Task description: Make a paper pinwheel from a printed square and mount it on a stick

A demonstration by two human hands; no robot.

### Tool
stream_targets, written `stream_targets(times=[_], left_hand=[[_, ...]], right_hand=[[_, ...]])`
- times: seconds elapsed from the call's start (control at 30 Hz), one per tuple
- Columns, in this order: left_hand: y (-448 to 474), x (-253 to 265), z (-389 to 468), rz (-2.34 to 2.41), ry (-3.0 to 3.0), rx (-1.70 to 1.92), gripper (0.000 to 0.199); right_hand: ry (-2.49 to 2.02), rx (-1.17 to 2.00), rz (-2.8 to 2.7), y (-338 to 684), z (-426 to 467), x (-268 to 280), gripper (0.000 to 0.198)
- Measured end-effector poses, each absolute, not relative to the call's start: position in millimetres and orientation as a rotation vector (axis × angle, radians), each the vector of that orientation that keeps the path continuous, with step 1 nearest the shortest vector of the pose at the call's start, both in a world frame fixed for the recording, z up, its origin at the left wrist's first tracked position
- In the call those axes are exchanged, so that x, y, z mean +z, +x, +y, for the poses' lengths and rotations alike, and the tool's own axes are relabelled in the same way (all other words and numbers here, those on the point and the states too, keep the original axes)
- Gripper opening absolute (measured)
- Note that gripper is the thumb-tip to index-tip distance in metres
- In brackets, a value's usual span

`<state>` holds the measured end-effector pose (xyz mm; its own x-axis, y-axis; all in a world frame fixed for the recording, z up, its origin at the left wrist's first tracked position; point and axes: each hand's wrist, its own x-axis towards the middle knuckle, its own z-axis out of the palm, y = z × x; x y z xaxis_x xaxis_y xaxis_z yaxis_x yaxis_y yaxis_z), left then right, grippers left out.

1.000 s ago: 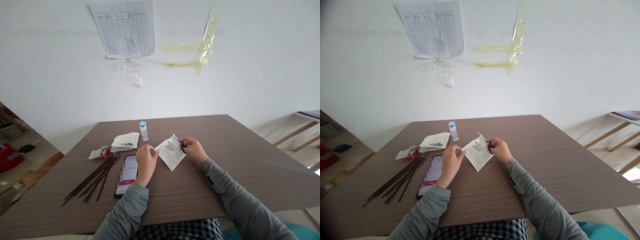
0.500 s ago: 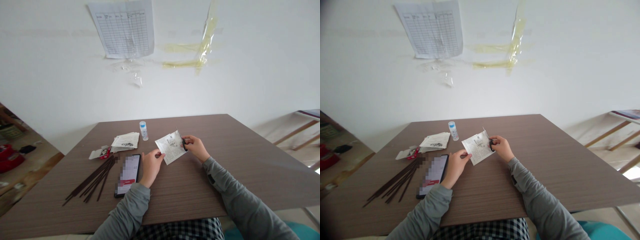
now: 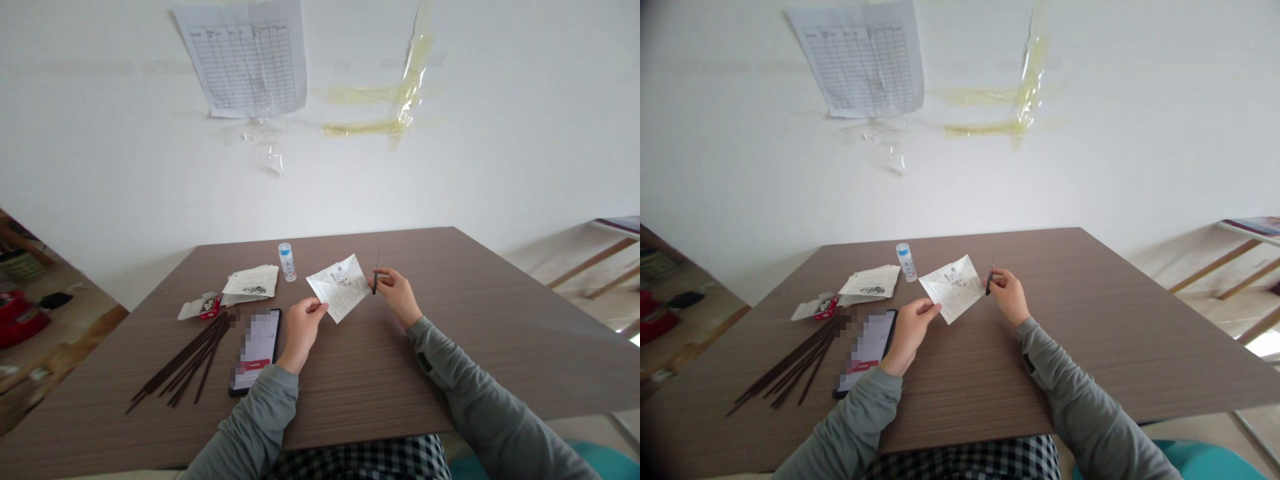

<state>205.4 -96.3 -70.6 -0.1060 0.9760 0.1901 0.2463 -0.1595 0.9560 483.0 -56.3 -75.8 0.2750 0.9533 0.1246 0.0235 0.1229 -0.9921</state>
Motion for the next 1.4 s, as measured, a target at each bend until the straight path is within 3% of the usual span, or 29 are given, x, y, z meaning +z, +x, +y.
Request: stream_targets(times=[0.23, 0.5, 1.0, 1.27, 1.4], left_hand=[[197.6, -63.9, -94.2, 1.380, 1.213, 1.415, 0.021], [201.7, -61.3, -93.3, 1.296, 0.983, 1.526, 0.037], [224.9, -56.9, -88.7, 1.267, 0.862, 1.670, 0.045], [227.6, -62.2, -87.2, 1.253, 0.868, 1.682, 0.041], [227.9, -65.0, -88.7, 1.251, 0.874, 1.647, 0.035]], right_hand=[[-1.345, 0.903, -1.054, 486.1, -79.5, -90.6, 0.051], [-1.237, 1.016, -1.155, 490.3, -111.2, -78.2, 0.071], [-1.114, 1.328, -1.511, 435.6, -145.7, -74.3, 0.078], [-1.123, 1.319, -1.556, 428.7, -146.1, -74.4, 0.084], [-1.134, 1.328, -1.567, 427.1, -146.9, -72.6, 0.076]])
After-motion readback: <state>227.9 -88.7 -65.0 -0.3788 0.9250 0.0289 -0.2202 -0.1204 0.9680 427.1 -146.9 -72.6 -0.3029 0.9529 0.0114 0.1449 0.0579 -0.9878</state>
